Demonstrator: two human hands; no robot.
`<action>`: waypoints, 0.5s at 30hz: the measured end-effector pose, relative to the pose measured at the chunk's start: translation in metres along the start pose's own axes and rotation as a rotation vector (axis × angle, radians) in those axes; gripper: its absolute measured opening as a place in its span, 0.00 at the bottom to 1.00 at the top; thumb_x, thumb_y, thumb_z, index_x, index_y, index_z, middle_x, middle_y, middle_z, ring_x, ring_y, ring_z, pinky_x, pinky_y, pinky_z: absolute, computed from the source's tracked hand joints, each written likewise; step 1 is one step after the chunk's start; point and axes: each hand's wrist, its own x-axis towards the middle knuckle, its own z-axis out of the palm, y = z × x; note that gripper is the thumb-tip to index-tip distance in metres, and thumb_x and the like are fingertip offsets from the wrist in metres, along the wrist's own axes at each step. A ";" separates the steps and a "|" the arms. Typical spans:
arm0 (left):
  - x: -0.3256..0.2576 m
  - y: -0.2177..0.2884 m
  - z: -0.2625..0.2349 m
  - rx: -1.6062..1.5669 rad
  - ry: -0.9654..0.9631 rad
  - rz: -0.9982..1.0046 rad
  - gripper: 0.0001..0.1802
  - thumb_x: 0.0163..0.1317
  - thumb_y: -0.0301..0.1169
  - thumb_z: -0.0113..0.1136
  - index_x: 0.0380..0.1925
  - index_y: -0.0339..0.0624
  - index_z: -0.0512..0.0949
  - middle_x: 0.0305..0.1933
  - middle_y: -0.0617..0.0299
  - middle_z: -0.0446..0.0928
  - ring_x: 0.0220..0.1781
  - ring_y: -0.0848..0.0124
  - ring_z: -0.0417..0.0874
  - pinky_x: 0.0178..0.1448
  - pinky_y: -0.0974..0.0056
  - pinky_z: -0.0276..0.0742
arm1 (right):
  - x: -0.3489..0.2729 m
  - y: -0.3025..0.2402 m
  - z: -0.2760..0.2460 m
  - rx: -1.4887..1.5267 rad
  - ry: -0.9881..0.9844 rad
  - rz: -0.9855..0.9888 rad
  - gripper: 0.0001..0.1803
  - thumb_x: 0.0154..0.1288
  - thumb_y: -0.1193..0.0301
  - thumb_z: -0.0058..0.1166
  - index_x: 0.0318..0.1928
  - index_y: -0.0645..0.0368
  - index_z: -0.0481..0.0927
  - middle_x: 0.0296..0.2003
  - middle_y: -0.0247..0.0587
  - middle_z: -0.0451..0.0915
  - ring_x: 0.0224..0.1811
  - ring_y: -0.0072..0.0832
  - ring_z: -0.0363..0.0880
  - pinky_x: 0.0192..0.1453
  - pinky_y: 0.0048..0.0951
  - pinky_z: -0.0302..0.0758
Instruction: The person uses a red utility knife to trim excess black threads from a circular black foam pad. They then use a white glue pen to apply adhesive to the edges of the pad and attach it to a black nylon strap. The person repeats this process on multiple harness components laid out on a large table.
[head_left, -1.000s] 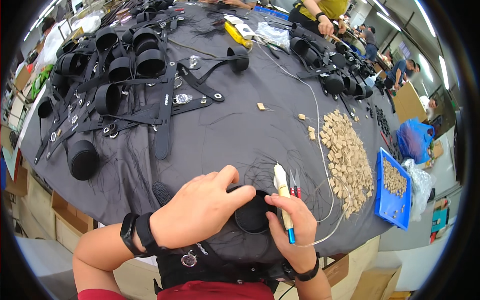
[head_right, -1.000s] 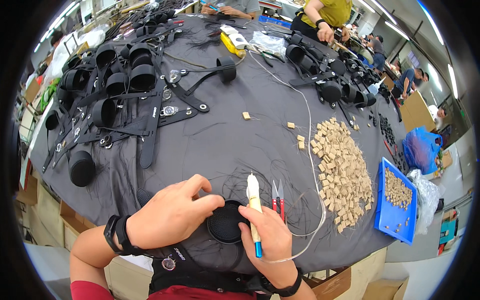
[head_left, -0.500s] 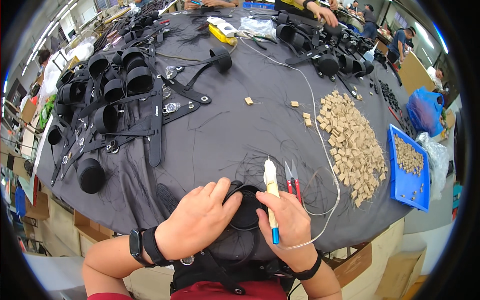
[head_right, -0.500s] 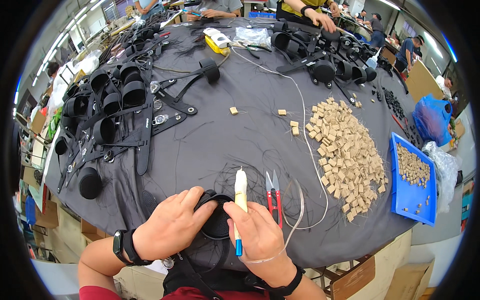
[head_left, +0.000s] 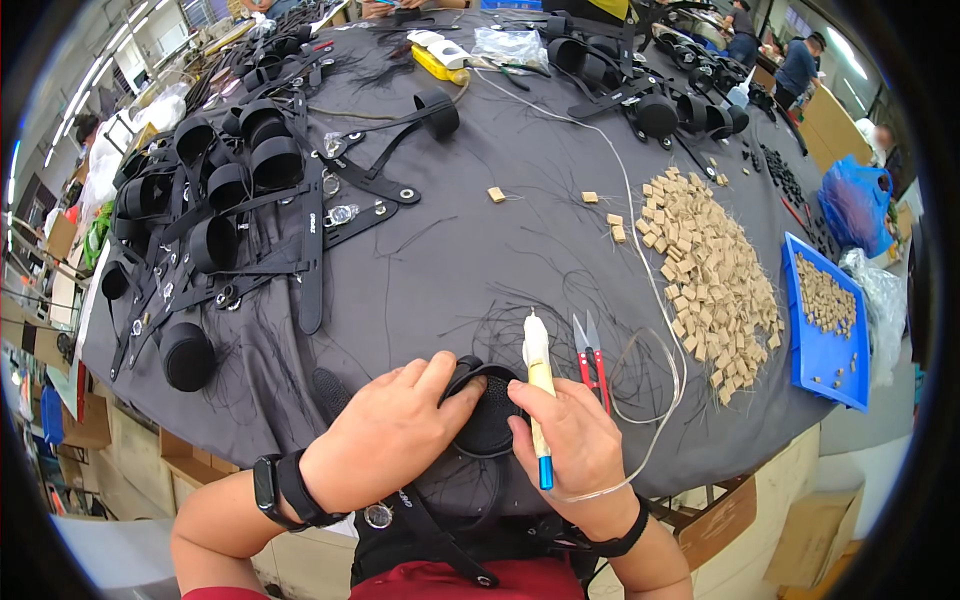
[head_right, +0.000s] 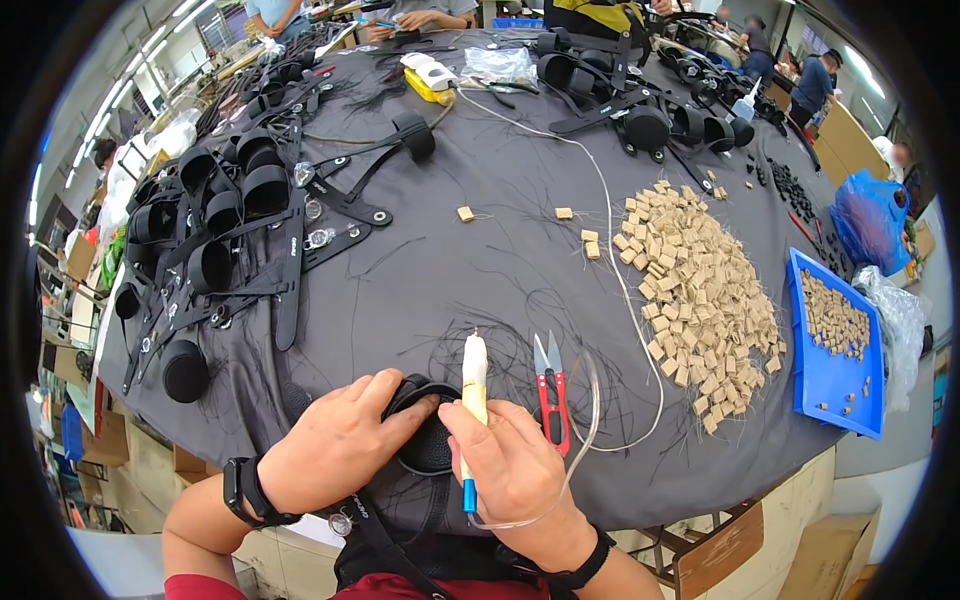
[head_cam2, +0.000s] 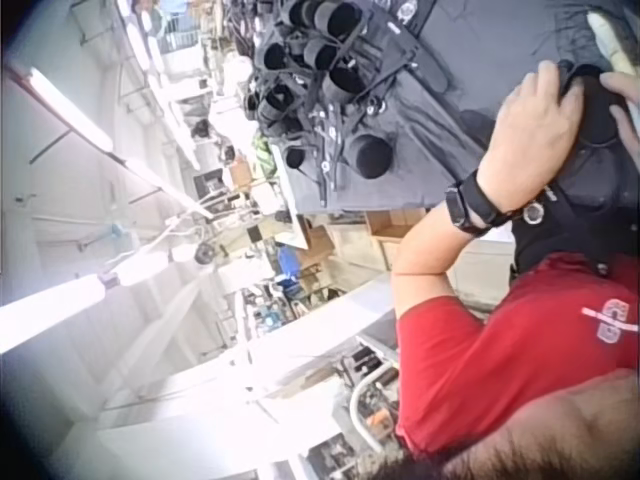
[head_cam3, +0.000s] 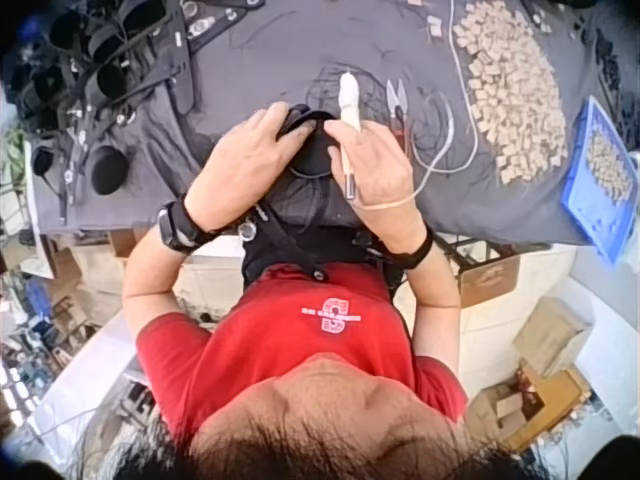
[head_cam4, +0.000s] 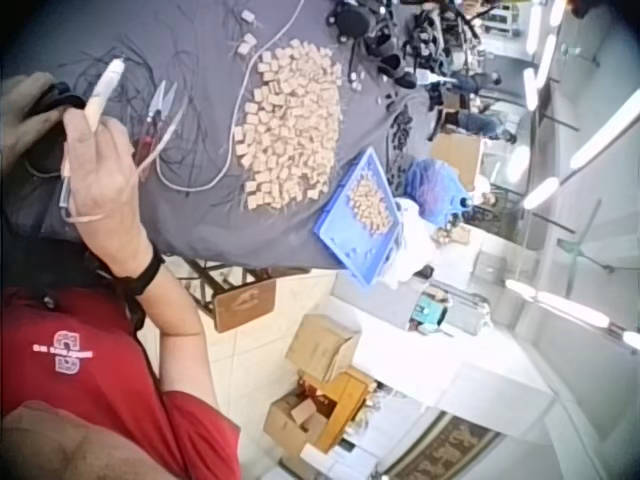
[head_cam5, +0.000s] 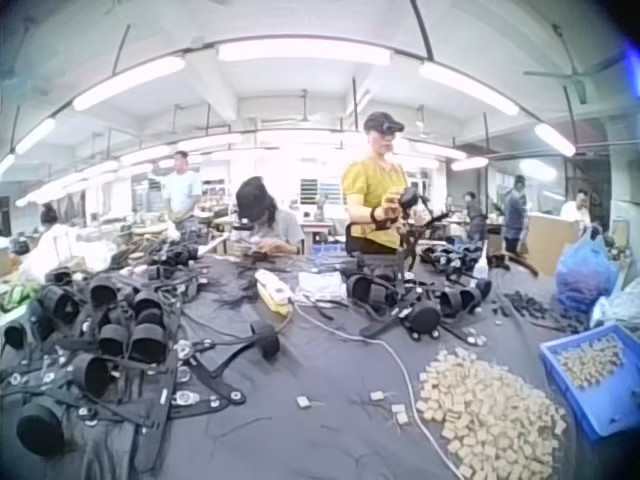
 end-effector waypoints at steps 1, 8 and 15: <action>0.000 0.001 -0.001 -0.001 -0.018 -0.005 0.17 0.56 0.24 0.57 0.47 0.38 0.76 0.50 0.48 0.71 0.46 0.56 0.81 0.46 0.61 0.81 | 0.000 -0.001 0.000 -0.007 0.000 0.003 0.28 0.52 0.85 0.63 0.57 0.64 0.76 0.33 0.49 0.81 0.40 0.47 0.81 0.44 0.40 0.79; -0.007 -0.008 -0.002 -0.094 0.027 0.033 0.14 0.54 0.23 0.58 0.42 0.39 0.75 0.56 0.45 0.72 0.50 0.54 0.82 0.48 0.58 0.83 | 0.000 0.000 0.000 -0.003 0.006 0.009 0.28 0.53 0.85 0.64 0.57 0.63 0.76 0.32 0.48 0.81 0.39 0.46 0.81 0.43 0.38 0.79; -0.015 -0.014 0.004 -0.061 0.080 0.055 0.22 0.55 0.22 0.58 0.52 0.40 0.80 0.54 0.46 0.74 0.50 0.54 0.82 0.50 0.59 0.83 | -0.001 0.000 -0.001 0.031 -0.007 -0.005 0.28 0.52 0.84 0.63 0.56 0.64 0.76 0.31 0.44 0.80 0.39 0.44 0.82 0.43 0.37 0.79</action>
